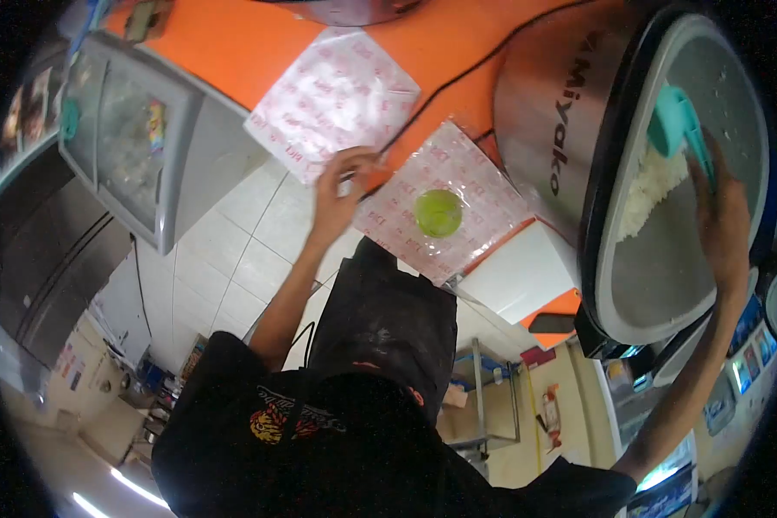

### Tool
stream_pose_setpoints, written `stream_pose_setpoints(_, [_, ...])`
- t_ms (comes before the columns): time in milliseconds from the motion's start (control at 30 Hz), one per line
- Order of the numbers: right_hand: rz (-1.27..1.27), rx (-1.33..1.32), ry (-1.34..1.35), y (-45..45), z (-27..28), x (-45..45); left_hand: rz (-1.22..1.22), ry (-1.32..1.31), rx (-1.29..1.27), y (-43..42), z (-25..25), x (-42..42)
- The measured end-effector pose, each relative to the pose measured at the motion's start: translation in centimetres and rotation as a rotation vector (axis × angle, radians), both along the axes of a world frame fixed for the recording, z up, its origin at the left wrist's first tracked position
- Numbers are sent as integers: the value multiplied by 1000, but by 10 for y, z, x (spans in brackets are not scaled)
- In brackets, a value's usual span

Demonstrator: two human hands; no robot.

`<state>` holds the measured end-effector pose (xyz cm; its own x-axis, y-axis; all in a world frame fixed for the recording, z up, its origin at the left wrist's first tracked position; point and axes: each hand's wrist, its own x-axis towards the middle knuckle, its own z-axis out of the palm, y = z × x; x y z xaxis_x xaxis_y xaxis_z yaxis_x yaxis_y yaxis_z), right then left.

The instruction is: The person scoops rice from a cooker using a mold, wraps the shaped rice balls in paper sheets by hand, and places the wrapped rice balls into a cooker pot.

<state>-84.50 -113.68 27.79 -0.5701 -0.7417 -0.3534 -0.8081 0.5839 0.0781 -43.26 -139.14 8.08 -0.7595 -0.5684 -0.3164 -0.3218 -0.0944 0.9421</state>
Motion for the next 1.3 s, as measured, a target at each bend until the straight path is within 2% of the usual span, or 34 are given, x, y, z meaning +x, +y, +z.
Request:
stream_pose_setpoints(67, [3, -170, 67, 21, 7, -11, 24, -60, -295, -21, -28, 27])
stream_pose_setpoints(100, [66, -116, 197, 39, 0, -27, 51, -47, -393, -38, -33, 30])
stream_pose_setpoints(200, [-149, -100, 120, 60, -32, -62, 221, -66, -675, -98, -43, 19])
stream_pose_setpoints(233, [-317, -10, 92, 35, -40, -56, 234, -101, -813, -125, -52, 19])
stream_pose_setpoints(267, [-179, 26, 164, 34, -66, -61, 248, -109, -945, -163, -63, 9])
stream_pose_setpoints(300, [-42, 56, 249, 32, -92, -67, 245, -93, -944, -201, -67, -3])
stream_pose_setpoints(333, [-43, 153, 235, 2, -82, -51, 283, -144, -971, -237, -82, -14])
stream_pose_setpoints(367, [-41, 250, 219, -29, -71, -35, 291, -68, -1006, -280, -112, -20])
stream_pose_setpoints(433, [-42, 119, 134, -39, -38, -10, 309, -259, -1102, -282, -138, -41])
stream_pose_setpoints(500, [8, 143, 45, -14, -24, 7, 332, -761, -1221, -263, -119, -72])
stream_pose_setpoints(567, [21, 159, 7, 5, -14, 17, 333, -716, -1176, -263, -119, -70])
stream_pose_setpoints(667, [-206, 207, 236, 21, -15, -11, 357, -702, -1121, -255, -106, -73])
stream_pose_setpoints(733, [-203, 85, 205, 16, -48, -33, 354, -714, -1113, -250, -100, -77])
stream_pose_setpoints(767, [-144, 117, 161, -4, -70, -25, 340, -726, -1124, -252, -102, -75])
stream_pose_setpoints(833, [-38, 91, 182, -38, -74, -6, 349, -755, -1132, -258, -114, -74])
stream_pose_setpoints(867, [13, 38, 220, -39, -62, 20, 338, -743, -1130, -258, -115, -73])
stream_pose_setpoints(967, [104, 82, 36, -13, -17, 45, 341, -723, -1148, -265, -124, -67])
stream_pose_setpoints(1067, [128, 180, 45, 7, 28, 64, 340, -752, -1171, -263, -120, -70])
stream_pose_setpoints(1167, [-97, 288, 322, 31, 36, 34, 343, -712, -1182, -269, -127, -66])
stream_pose_setpoints(1233, [-200, 263, 346, 44, -6, -5, 341, -710, -1163, -264, -123, -68])
stream_pose_setpoints(1300, [-262, 235, 356, 34, -37, -2, 340, -709, -1168, -267, -123, -67])
